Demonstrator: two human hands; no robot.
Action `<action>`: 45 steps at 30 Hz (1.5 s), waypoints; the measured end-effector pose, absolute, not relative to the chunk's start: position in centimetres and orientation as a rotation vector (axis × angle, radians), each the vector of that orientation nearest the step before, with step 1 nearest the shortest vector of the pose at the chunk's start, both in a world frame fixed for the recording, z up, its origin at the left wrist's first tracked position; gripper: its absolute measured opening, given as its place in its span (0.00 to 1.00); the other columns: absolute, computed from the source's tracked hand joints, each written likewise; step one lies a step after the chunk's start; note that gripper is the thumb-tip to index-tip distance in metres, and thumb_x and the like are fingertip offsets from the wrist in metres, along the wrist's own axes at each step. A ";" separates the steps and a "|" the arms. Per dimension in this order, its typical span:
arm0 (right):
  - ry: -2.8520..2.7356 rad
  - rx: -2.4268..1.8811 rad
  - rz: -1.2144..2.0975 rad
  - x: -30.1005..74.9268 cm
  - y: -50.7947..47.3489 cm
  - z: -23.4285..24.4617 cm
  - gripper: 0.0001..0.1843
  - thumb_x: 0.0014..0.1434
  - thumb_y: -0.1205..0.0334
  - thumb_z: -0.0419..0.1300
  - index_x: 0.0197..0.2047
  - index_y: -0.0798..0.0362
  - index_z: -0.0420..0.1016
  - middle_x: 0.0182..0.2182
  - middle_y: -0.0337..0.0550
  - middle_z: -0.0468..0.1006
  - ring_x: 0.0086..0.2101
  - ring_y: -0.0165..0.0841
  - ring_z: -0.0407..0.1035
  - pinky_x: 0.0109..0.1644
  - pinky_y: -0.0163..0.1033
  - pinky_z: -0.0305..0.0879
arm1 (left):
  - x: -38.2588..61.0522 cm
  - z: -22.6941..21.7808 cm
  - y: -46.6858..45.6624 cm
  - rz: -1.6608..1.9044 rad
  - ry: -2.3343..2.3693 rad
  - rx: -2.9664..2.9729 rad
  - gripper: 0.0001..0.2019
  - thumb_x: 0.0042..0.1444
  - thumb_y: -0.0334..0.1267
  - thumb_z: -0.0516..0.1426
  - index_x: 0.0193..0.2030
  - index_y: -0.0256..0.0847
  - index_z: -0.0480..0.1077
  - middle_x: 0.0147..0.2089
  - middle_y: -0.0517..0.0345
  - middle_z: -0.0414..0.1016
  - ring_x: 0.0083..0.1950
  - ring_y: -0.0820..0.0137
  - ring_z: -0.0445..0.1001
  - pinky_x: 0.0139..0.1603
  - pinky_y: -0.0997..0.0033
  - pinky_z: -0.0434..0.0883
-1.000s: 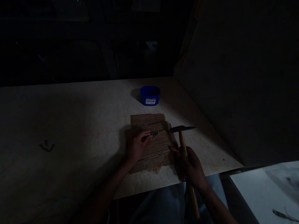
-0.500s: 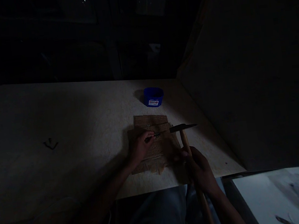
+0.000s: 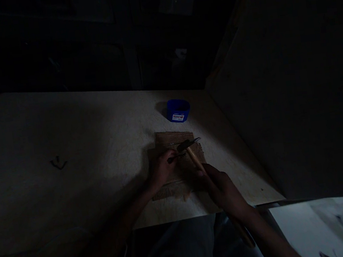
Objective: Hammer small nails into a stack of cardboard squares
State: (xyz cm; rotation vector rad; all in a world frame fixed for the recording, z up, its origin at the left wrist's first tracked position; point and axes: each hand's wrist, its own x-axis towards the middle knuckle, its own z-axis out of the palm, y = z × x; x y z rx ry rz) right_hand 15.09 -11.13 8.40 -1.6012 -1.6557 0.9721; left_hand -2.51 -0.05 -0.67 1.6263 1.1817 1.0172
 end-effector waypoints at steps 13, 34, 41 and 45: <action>-1.683 -1.671 0.965 15.2 -10.6 8.0 0.21 0.68 0.45 0.50 0.35 0.51 0.73 0.24 0.40 0.75 0.25 0.35 0.70 0.27 0.36 0.59 | -2.3 -1.5 0.1 1.019 1.250 1.627 0.13 0.52 0.27 0.62 0.43 0.43 0.69 0.39 0.58 0.82 0.42 0.67 0.82 0.41 0.70 0.76; -1.203 -1.491 1.060 15.8 -9.8 6.3 0.21 0.64 0.41 0.57 0.36 0.52 0.71 0.20 0.32 0.66 0.18 0.26 0.59 0.17 0.30 0.55 | -2.4 -0.5 0.0 0.992 1.235 1.617 0.08 0.55 0.29 0.62 0.40 0.43 0.69 0.39 0.58 0.83 0.43 0.65 0.83 0.42 0.68 0.78; -0.742 -1.184 1.436 17.3 -8.3 2.3 0.20 0.58 0.43 0.65 0.37 0.51 0.69 0.14 0.24 0.63 0.08 0.20 0.47 0.07 0.26 0.47 | -2.4 -0.6 -0.1 0.981 1.223 1.577 0.07 0.56 0.30 0.63 0.38 0.43 0.69 0.38 0.58 0.83 0.44 0.65 0.83 0.42 0.69 0.77; -0.559 -1.018 1.570 18.8 -8.0 1.0 0.18 0.57 0.48 0.68 0.42 0.52 0.72 0.15 0.23 0.63 0.08 0.18 0.46 0.07 0.24 0.48 | -2.4 -1.2 -0.1 0.989 1.265 1.606 0.07 0.56 0.33 0.63 0.39 0.43 0.70 0.40 0.57 0.83 0.44 0.64 0.83 0.44 0.66 0.77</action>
